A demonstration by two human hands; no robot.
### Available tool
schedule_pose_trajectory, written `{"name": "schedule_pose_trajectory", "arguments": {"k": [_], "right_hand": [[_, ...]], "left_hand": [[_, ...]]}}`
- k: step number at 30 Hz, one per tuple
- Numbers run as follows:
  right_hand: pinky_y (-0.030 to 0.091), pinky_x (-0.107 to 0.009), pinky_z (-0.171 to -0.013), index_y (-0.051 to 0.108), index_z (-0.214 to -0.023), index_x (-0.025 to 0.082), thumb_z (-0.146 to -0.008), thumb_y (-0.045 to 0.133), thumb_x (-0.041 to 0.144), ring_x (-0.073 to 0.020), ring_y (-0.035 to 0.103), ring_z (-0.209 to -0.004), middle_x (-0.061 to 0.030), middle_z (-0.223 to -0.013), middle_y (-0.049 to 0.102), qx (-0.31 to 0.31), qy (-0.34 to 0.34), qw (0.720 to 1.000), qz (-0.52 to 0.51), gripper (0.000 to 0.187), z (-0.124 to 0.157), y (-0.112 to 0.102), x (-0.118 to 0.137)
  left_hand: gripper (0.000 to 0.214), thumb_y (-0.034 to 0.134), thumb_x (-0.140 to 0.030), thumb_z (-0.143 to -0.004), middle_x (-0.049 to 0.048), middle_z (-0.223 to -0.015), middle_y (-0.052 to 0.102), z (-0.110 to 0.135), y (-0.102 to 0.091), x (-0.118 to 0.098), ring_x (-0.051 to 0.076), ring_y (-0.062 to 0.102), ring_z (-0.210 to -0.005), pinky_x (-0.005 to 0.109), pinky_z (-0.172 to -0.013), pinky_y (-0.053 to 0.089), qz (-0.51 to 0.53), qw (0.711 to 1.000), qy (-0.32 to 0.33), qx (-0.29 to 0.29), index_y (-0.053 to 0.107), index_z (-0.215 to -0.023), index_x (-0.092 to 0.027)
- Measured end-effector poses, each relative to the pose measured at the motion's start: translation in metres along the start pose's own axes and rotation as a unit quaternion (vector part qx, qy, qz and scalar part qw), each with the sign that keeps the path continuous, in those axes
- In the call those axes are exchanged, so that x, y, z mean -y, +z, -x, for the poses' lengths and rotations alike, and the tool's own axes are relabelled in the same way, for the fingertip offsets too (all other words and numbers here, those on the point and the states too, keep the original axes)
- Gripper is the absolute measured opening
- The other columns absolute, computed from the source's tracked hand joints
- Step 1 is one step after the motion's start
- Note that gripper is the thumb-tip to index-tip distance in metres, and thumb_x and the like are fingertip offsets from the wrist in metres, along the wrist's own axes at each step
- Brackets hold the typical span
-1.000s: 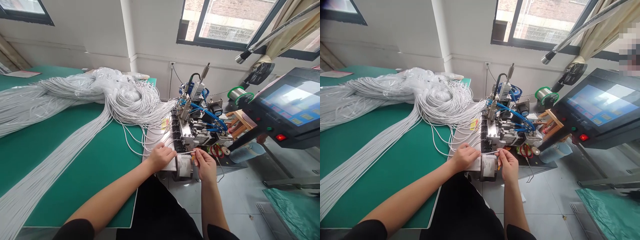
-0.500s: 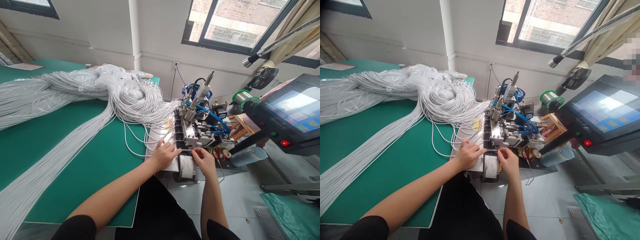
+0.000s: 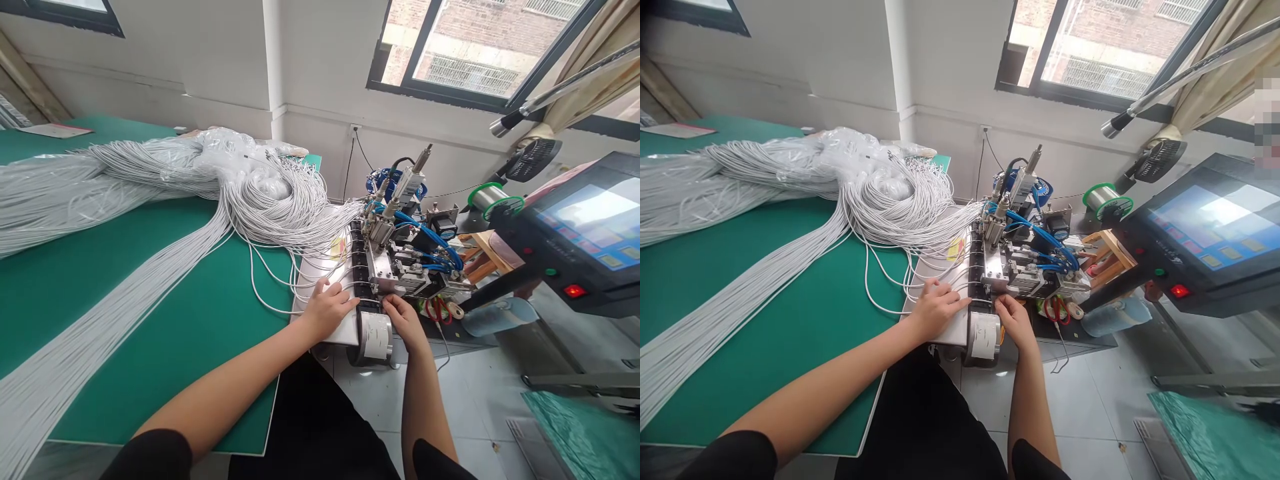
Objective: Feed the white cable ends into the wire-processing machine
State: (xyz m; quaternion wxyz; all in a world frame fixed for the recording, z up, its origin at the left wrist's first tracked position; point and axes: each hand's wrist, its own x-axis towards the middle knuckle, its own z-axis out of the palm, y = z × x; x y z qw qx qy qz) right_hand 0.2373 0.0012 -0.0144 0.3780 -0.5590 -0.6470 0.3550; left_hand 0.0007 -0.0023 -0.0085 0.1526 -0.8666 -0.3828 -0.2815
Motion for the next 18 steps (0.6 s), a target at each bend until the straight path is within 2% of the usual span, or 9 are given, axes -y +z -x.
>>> {"name": "schedule_pose_trajectory", "arguments": {"k": [6, 13, 18], "right_hand": [[0.033, -0.025, -0.058, 0.050, -0.071, 0.019, -0.086, 0.051, 0.041, -0.0136, 0.041, -0.061, 0.0029, -0.064, 0.044, 0.012, -0.020, 0.999, -0.026, 0.027, -0.0013, -0.0001, -0.0063], [0.032, -0.025, -0.058, 0.048, -0.071, 0.020, -0.087, 0.051, 0.040, -0.0135, 0.040, -0.061, 0.0031, -0.064, 0.042, -0.021, -0.040, 0.997, -0.061, 0.026, 0.0006, 0.0042, -0.0067], [0.031, -0.025, -0.057, 0.048, -0.070, 0.020, -0.087, 0.052, 0.041, -0.0135, 0.039, -0.060, 0.0030, -0.063, 0.043, -0.020, -0.011, 0.998, -0.056, 0.027, -0.0003, 0.0050, -0.0084]], "left_hand": [[0.031, 0.047, -0.009, -0.089, 0.0007, -0.079, 0.067, -0.0003, -0.0025, 0.0005, 0.017, 0.053, -0.083, 0.040, -0.091, 0.024, 0.007, 1.000, -0.005, 0.009, 0.066, -0.106, -0.027], [0.030, 0.049, -0.010, -0.087, 0.0015, -0.081, 0.066, -0.0022, -0.0038, 0.0010, 0.017, 0.053, -0.083, 0.040, -0.091, 0.025, 0.006, 1.000, -0.003, 0.019, 0.065, -0.106, -0.027], [0.032, 0.048, -0.008, -0.086, 0.0016, -0.080, 0.066, -0.0029, -0.0024, 0.0008, 0.017, 0.053, -0.084, 0.040, -0.091, 0.025, 0.005, 1.000, -0.002, 0.018, 0.065, -0.105, -0.027]]}}
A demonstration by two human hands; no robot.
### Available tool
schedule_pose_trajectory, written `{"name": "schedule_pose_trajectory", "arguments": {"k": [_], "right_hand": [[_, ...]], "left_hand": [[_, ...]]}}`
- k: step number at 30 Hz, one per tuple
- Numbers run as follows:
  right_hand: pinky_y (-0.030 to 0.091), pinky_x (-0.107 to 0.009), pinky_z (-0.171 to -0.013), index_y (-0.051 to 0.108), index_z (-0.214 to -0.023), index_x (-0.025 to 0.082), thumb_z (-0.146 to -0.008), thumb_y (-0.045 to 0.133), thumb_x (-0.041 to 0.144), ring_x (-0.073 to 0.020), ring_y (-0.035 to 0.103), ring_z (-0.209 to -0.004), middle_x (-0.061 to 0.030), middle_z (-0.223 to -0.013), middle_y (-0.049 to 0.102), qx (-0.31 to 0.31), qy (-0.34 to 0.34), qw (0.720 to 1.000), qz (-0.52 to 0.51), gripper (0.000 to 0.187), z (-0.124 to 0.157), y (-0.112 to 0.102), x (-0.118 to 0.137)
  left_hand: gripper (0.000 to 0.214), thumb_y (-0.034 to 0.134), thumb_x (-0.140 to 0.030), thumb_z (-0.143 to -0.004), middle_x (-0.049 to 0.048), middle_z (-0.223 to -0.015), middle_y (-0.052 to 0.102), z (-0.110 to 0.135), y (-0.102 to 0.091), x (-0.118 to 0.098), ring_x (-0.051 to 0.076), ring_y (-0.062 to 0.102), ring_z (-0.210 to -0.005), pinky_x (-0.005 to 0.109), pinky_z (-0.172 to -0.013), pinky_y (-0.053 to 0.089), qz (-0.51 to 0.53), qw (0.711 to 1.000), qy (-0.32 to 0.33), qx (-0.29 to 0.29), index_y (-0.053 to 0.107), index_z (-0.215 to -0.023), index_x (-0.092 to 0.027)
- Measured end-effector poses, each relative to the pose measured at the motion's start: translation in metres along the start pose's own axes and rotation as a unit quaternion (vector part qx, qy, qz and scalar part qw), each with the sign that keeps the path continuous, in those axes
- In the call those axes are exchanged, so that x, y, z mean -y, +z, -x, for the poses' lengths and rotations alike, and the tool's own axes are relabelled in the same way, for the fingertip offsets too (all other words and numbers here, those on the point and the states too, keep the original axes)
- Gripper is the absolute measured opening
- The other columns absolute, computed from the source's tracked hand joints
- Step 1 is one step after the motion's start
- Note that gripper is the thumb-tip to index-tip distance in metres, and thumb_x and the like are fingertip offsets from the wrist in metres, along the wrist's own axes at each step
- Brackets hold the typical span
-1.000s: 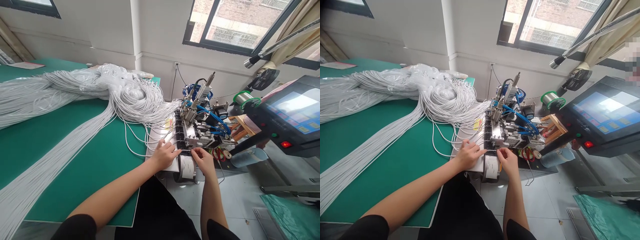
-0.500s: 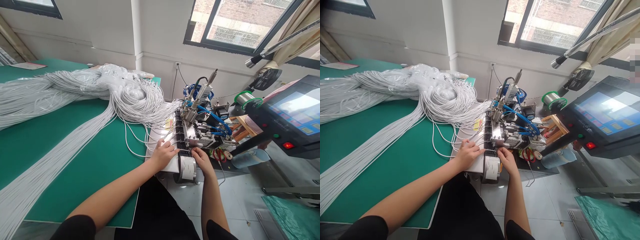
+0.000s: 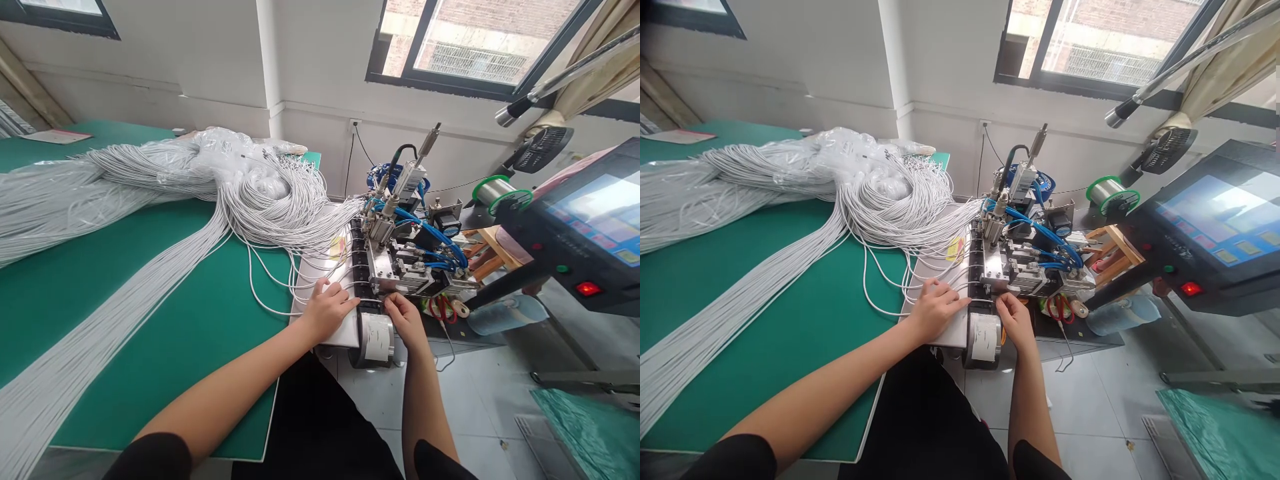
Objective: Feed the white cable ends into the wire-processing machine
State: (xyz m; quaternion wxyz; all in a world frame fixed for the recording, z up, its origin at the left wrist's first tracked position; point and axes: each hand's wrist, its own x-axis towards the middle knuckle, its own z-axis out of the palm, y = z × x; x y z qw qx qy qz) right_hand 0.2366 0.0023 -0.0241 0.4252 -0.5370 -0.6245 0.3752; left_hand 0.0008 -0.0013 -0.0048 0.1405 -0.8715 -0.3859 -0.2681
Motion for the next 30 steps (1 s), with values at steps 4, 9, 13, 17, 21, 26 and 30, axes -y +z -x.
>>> {"name": "schedule_pose_trajectory", "arguments": {"k": [4, 9, 13, 17, 21, 26, 30], "right_hand": [[0.030, -0.025, -0.056, 0.047, -0.068, 0.020, -0.085, 0.053, 0.042, -0.0130, 0.036, -0.059, 0.0037, -0.061, 0.040, 0.021, 0.022, 0.999, -0.012, 0.028, -0.002, 0.000, 0.000], [0.026, -0.024, -0.051, 0.046, -0.062, 0.020, -0.076, 0.059, 0.044, -0.0108, 0.032, -0.053, 0.0049, -0.056, 0.037, 0.013, 0.073, 0.992, -0.102, 0.031, -0.004, 0.004, 0.002], [0.023, -0.023, -0.047, 0.044, -0.061, 0.020, -0.070, 0.063, 0.048, -0.0092, 0.028, -0.049, 0.0060, -0.054, 0.035, 0.002, 0.123, 0.979, -0.165, 0.034, -0.004, 0.010, -0.005], [0.026, -0.023, -0.046, 0.045, -0.064, 0.020, -0.070, 0.063, 0.054, -0.0096, 0.031, -0.048, 0.0057, -0.054, 0.037, -0.016, 0.132, 0.979, -0.155, 0.039, 0.000, 0.012, -0.010], [0.031, -0.024, -0.049, 0.050, -0.067, 0.019, -0.074, 0.060, 0.060, -0.0120, 0.037, -0.051, 0.0033, -0.056, 0.043, -0.063, 0.087, 0.991, -0.078, 0.042, 0.010, 0.009, -0.006], [0.036, -0.025, -0.053, 0.057, -0.068, 0.019, -0.080, 0.058, 0.055, -0.0142, 0.045, -0.054, 0.0011, -0.057, 0.049, -0.104, 0.049, 0.993, 0.002, 0.039, 0.023, 0.001, 0.005], [0.037, -0.026, -0.052, 0.061, -0.075, 0.019, -0.084, 0.056, 0.051, -0.0152, 0.047, -0.054, -0.0005, -0.059, 0.054, -0.156, 0.007, 0.985, 0.069, 0.034, 0.037, -0.001, 0.024]], "left_hand": [[0.032, 0.049, -0.008, -0.085, 0.0021, -0.080, 0.065, 0.000, 0.002, 0.001, 0.018, 0.053, -0.082, 0.038, -0.089, 0.028, 0.007, 1.000, 0.015, 0.011, 0.065, -0.105, -0.025], [0.032, 0.049, -0.008, -0.085, 0.0020, -0.082, 0.065, 0.000, 0.002, 0.002, 0.017, 0.053, -0.084, 0.038, -0.090, 0.027, 0.008, 1.000, 0.011, 0.023, 0.065, -0.106, -0.026], [0.033, 0.048, -0.008, -0.085, 0.0020, -0.083, 0.066, 0.000, 0.000, 0.000, 0.018, 0.054, -0.087, 0.041, -0.094, 0.025, 0.013, 1.000, -0.001, 0.028, 0.065, -0.105, -0.027], [0.034, 0.049, -0.007, -0.082, 0.0013, -0.084, 0.066, 0.000, -0.003, -0.001, 0.018, 0.054, -0.089, 0.043, -0.098, 0.023, 0.017, 1.000, -0.012, 0.021, 0.065, -0.104, -0.027], [0.031, 0.051, -0.008, -0.082, 0.0016, -0.086, 0.066, 0.001, -0.002, -0.002, 0.018, 0.054, -0.092, 0.044, -0.099, 0.022, 0.016, 0.999, -0.028, 0.020, 0.065, -0.102, -0.027], [0.024, 0.051, -0.013, -0.084, 0.0036, -0.094, 0.067, 0.001, -0.001, -0.003, 0.021, 0.053, -0.099, 0.046, -0.099, 0.023, -0.002, 0.998, -0.063, 0.014, 0.064, -0.100, -0.024], [0.026, 0.051, -0.018, -0.085, 0.0069, -0.101, 0.066, 0.000, -0.002, -0.004, 0.023, 0.053, -0.102, 0.047, -0.099, 0.025, -0.013, 0.995, -0.095, 0.027, 0.062, -0.108, -0.020]]}}
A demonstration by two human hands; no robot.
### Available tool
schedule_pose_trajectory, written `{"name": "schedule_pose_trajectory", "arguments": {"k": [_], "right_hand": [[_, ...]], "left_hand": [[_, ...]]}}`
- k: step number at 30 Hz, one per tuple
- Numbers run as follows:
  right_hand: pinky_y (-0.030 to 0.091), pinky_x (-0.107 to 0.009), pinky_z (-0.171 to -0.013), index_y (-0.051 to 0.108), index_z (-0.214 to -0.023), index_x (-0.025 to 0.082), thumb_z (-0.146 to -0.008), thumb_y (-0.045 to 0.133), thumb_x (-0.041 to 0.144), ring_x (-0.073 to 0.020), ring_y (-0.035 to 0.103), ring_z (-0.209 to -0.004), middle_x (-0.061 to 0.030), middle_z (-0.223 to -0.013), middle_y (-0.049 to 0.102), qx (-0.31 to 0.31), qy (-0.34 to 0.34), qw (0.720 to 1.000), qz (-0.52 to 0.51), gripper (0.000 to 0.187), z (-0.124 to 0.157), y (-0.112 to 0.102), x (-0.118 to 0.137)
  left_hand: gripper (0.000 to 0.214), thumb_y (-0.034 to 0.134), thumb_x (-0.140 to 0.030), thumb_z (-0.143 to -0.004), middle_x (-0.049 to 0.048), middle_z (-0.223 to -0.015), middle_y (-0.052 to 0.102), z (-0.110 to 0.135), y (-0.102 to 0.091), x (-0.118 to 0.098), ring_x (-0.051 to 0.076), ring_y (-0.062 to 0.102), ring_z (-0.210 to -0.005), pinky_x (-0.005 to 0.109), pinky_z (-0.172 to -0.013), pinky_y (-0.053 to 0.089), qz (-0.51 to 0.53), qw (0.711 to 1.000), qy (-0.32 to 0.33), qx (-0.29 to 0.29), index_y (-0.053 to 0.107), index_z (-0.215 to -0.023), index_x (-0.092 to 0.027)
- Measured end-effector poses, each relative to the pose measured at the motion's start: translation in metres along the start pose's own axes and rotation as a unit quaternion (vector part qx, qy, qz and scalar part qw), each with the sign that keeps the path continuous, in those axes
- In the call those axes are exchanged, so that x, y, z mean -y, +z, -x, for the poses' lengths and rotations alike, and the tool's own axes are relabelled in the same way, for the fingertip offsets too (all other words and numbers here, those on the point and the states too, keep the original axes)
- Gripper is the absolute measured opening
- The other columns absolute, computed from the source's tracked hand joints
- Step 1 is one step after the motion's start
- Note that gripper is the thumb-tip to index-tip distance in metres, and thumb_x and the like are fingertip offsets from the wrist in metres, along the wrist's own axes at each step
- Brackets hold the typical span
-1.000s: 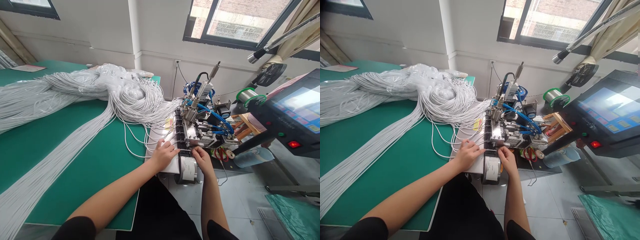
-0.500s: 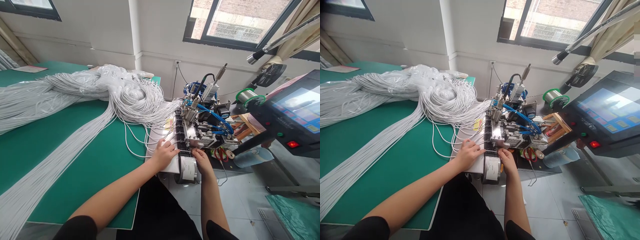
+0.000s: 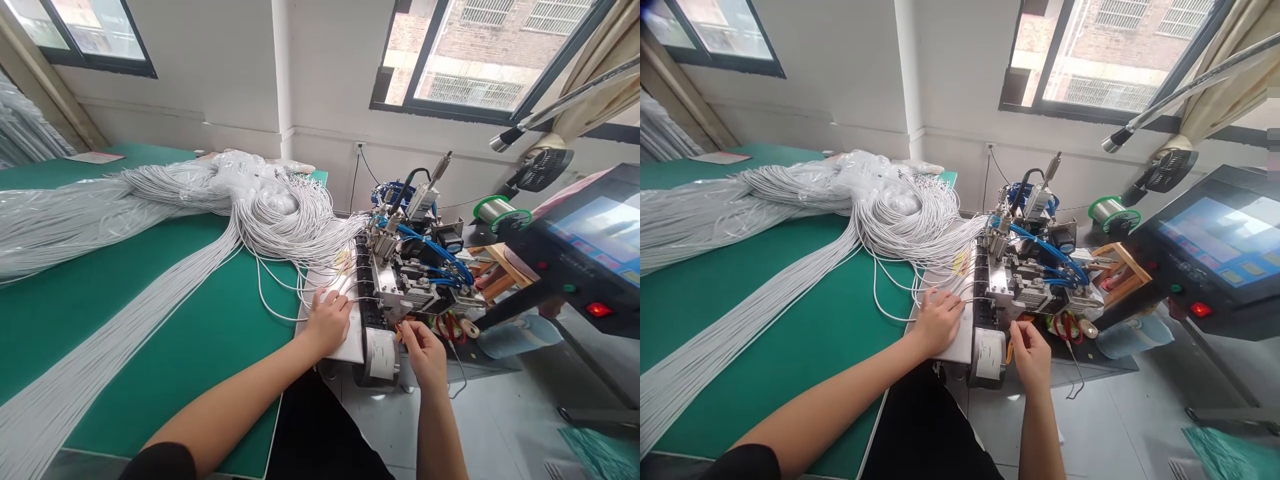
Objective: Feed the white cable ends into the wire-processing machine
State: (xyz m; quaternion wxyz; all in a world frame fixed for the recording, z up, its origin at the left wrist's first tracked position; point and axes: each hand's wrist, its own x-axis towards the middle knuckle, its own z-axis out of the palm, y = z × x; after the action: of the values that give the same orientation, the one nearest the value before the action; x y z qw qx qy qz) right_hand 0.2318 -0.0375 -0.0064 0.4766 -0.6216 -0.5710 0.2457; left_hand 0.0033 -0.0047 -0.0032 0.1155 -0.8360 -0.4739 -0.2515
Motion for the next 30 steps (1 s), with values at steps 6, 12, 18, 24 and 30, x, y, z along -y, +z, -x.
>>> {"name": "schedule_pose_trajectory", "arguments": {"k": [6, 12, 18, 24, 30], "right_hand": [[0.041, -0.027, -0.053, 0.060, -0.075, 0.021, -0.089, 0.052, 0.036, -0.0153, 0.051, -0.054, -0.0026, -0.063, 0.059, 0.085, -0.184, 0.979, 0.038, 0.023, 0.020, 0.012, 0.035], [0.039, -0.027, -0.055, 0.060, -0.077, 0.020, -0.090, 0.052, 0.022, -0.0146, 0.056, -0.054, -0.0020, -0.061, 0.062, 0.133, -0.343, 0.925, 0.093, 0.016, 0.020, 0.045, 0.037], [0.038, -0.027, -0.057, 0.059, -0.079, 0.020, -0.090, 0.051, 0.019, -0.0152, 0.057, -0.056, -0.0022, -0.062, 0.062, 0.097, -0.352, 0.928, 0.075, 0.014, 0.025, 0.046, 0.032], [0.034, -0.027, -0.054, 0.058, -0.079, 0.020, -0.088, 0.053, 0.016, -0.0150, 0.054, -0.053, -0.0010, -0.059, 0.059, 0.089, -0.386, 0.916, 0.071, 0.012, 0.029, 0.045, 0.028], [0.030, -0.029, -0.049, 0.055, -0.072, 0.022, -0.086, 0.051, 0.019, -0.0151, 0.049, -0.044, 0.0006, -0.051, 0.053, 0.076, -0.431, 0.897, 0.059, 0.015, 0.028, 0.046, 0.027]], "left_hand": [[0.028, 0.052, -0.022, -0.085, 0.0058, -0.113, 0.063, -0.001, -0.003, -0.001, 0.023, 0.050, -0.110, 0.047, -0.101, 0.025, 0.019, 1.000, -0.013, 0.005, 0.060, -0.112, -0.023], [0.029, 0.053, -0.019, -0.083, 0.0056, -0.116, 0.062, -0.002, -0.004, 0.001, 0.024, 0.049, -0.113, 0.048, -0.102, 0.024, 0.047, 0.998, -0.023, 0.018, 0.061, -0.111, -0.025], [0.032, 0.052, -0.017, -0.083, 0.0049, -0.119, 0.061, -0.001, -0.006, 0.001, 0.024, 0.048, -0.115, 0.047, -0.103, 0.025, 0.080, 0.997, -0.022, 0.007, 0.063, -0.112, -0.026], [0.033, 0.049, -0.021, -0.087, 0.0032, -0.122, 0.058, -0.006, -0.022, 0.009, 0.022, 0.049, -0.115, 0.043, -0.098, 0.033, 0.095, 0.990, -0.109, 0.005, 0.061, -0.116, -0.030], [0.048, 0.051, -0.042, -0.084, 0.0115, -0.128, 0.055, -0.078, -0.015, 0.091, 0.028, 0.046, -0.121, 0.044, -0.102, 0.035, 0.046, 0.984, -0.156, 0.066, 0.053, -0.125, -0.017]]}}
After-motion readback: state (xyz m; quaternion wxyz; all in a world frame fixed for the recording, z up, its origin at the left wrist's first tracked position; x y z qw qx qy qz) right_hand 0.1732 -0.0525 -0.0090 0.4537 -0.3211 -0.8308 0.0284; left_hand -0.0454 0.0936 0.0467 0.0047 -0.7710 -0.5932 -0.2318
